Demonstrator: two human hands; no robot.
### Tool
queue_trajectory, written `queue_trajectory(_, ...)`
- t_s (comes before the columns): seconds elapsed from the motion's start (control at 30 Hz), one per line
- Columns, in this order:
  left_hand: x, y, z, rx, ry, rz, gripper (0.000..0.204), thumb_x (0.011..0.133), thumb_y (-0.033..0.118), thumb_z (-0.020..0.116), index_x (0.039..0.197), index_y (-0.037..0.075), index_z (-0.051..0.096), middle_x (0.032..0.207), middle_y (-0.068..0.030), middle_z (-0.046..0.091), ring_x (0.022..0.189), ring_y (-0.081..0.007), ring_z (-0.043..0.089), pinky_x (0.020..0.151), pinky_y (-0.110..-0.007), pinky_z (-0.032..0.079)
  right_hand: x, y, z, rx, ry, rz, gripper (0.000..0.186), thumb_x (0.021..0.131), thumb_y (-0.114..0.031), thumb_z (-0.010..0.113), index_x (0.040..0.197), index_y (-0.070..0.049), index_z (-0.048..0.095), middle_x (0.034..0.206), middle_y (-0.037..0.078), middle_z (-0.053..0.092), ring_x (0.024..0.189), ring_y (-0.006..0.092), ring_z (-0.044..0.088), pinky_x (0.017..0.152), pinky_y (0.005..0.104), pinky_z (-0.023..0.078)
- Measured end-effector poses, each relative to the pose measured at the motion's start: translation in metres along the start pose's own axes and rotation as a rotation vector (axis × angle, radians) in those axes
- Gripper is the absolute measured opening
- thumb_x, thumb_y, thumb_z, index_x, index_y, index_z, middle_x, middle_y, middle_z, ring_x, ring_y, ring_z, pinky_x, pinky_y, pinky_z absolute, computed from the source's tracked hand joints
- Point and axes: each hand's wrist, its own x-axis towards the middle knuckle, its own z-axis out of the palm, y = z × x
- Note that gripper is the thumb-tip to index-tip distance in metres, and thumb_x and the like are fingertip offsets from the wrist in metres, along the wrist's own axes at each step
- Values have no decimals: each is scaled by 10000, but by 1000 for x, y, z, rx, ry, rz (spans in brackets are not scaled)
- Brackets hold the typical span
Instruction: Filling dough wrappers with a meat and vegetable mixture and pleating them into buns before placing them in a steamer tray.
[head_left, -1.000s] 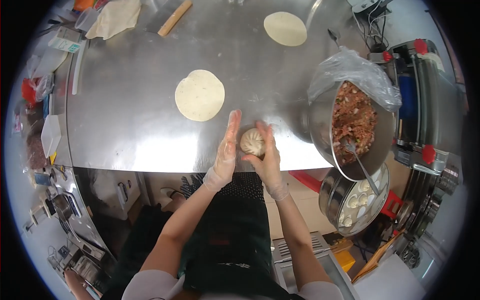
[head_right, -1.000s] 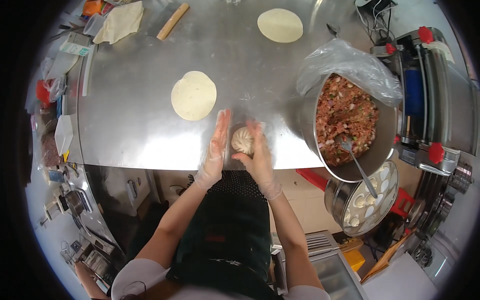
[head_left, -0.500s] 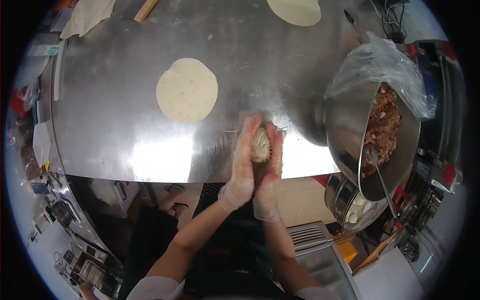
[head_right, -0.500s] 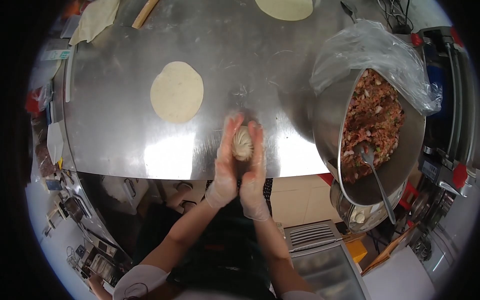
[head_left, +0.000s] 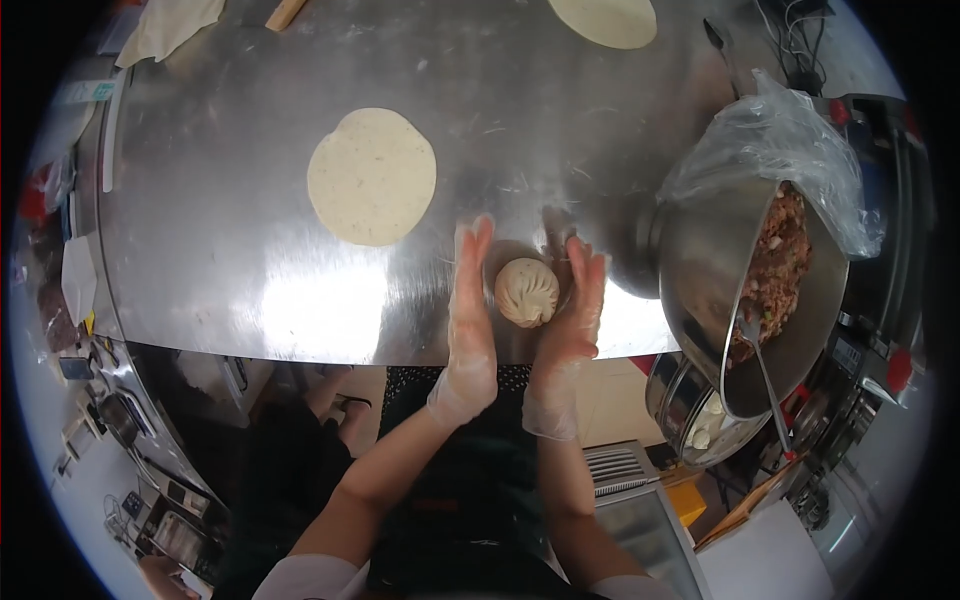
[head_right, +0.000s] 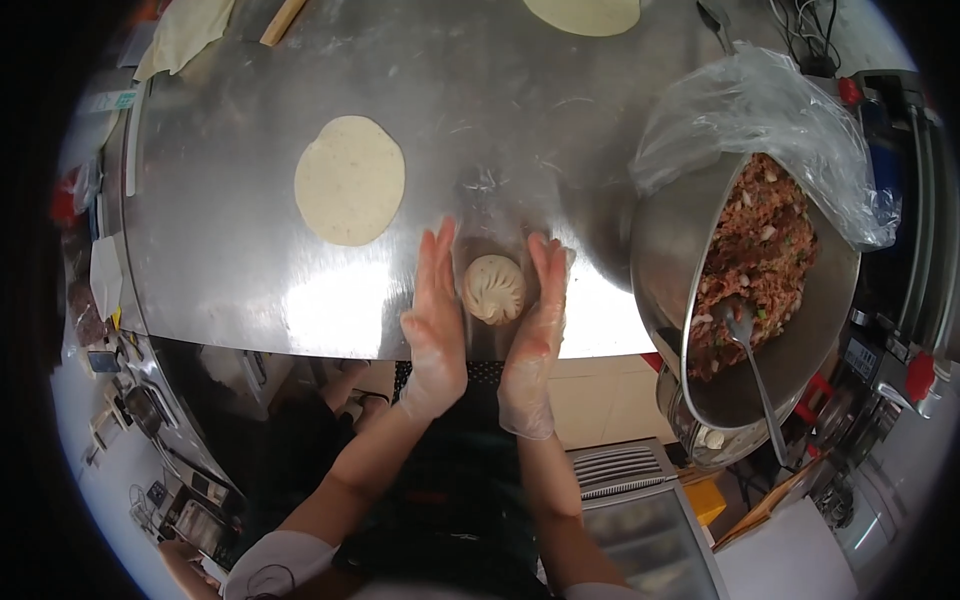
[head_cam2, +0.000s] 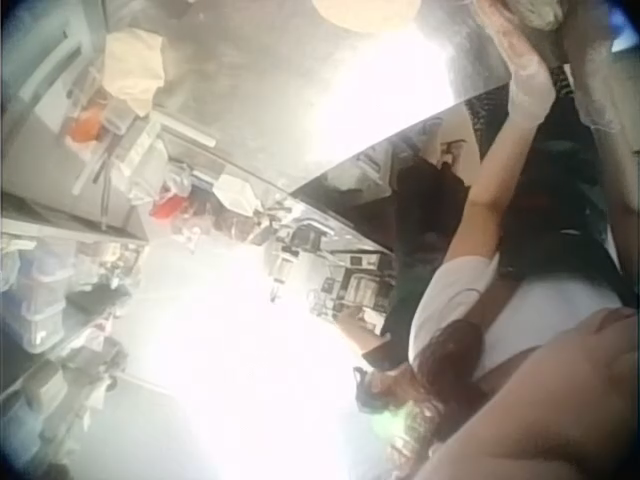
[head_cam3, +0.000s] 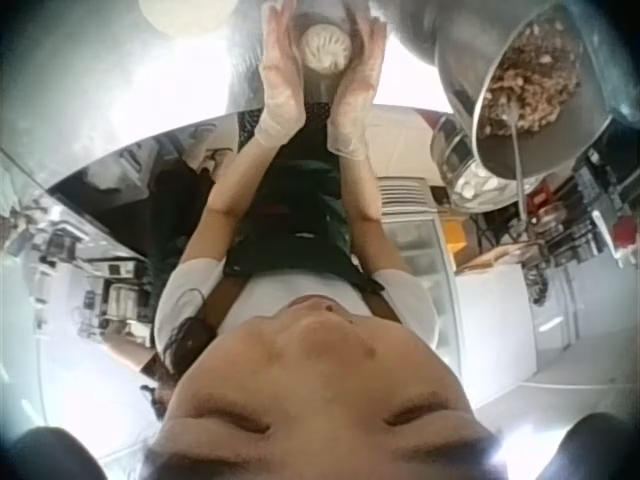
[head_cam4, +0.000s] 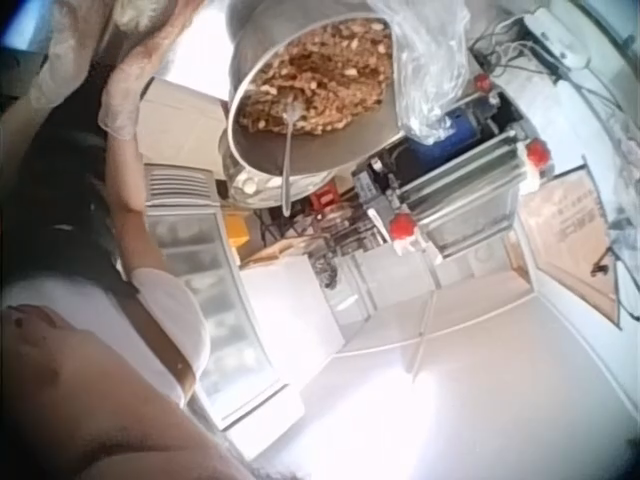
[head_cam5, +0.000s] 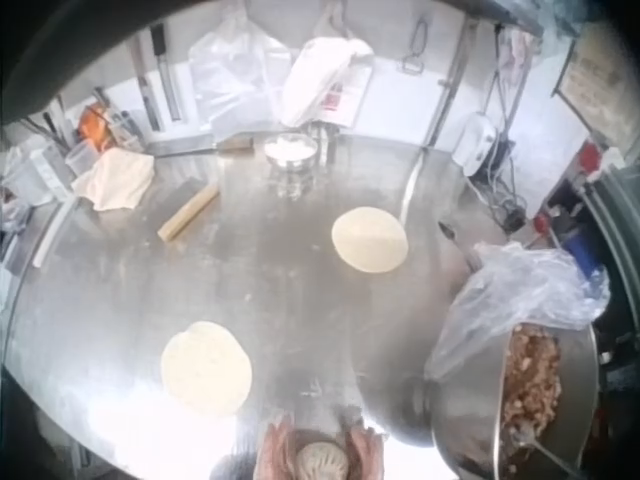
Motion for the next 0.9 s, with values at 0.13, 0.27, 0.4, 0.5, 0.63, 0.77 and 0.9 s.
queue_trajectory(0.13, -2, -8, -2, 122, -202, -6, 1051, 894, 816, 188, 1582, 43, 7, 1622, -232, 145, 1511, -328, 117, 1218, -444, 86, -4, 0, 6, 61, 16, 82, 988, 891, -793, 311, 1572, -86, 200, 1552, 176, 342, 1454, 300, 294, 1194, 440, 235)
queue_trajectory(0.27, -5, -4, -1, 57, -109, -3, 1009, 920, 784, 179, 1580, 50, -31, 1628, -226, 120, 1512, -321, 116, 1217, -424, 108, 5, -6, -7, -72, 7, -66, 966, 912, -784, 277, 1567, -77, 215, 1511, 194, 398, 1427, 295, 341, 1183, 432, 247)
queue_trajectory(0.4, 1, -7, 0, 87, -220, -77, 1001, 922, 781, 167, 1582, 52, -20, 1629, -223, 119, 1510, -332, 124, 1216, -442, 98, -9, -6, 1, -14, -18, 58, 1011, 896, -802, 273, 1557, -38, 220, 1505, 200, 404, 1432, 306, 328, 1190, 455, 221)
queue_trajectory(0.5, -19, -11, -3, 47, -165, -1, 996, 926, 777, 173, 1583, 48, 1, 1629, -223, 124, 1510, -316, 135, 1219, -421, 106, 3, -11, -2, -87, -42, 33, 995, 910, -784, 271, 1554, -26, 226, 1509, 194, 402, 1432, 301, 330, 1192, 454, 218)
queue_trajectory(0.63, 2, 0, 5, -8, -93, -108, 956, 953, 743, 186, 1582, 44, 10, 1630, -224, 122, 1508, -317, 149, 1220, -425, 112, -9, 3, -11, -38, -38, -44, 1022, 890, -804, 291, 1553, -28, 237, 1508, 166, 406, 1433, 301, 330, 1187, 463, 224)
queue_trajectory(0.77, -14, -6, 2, 72, -169, 23, 954, 955, 740, 205, 1579, 34, 57, 1622, -224, 161, 1500, -319, 182, 1213, -422, 152, -8, -5, -7, -17, -111, -13, 969, 905, -782, 269, 1551, -60, 266, 1491, 163, 424, 1428, 298, 342, 1190, 456, 232)
queue_trajectory(0.9, -5, 3, 5, -47, -69, -102, 963, 950, 746, 196, 1581, 37, 36, 1620, -216, 174, 1498, -315, 188, 1213, -423, 153, -15, -6, 0, -31, -12, 54, 935, 910, -767, 270, 1546, -81, 287, 1481, 161, 435, 1417, 282, 360, 1186, 443, 254)
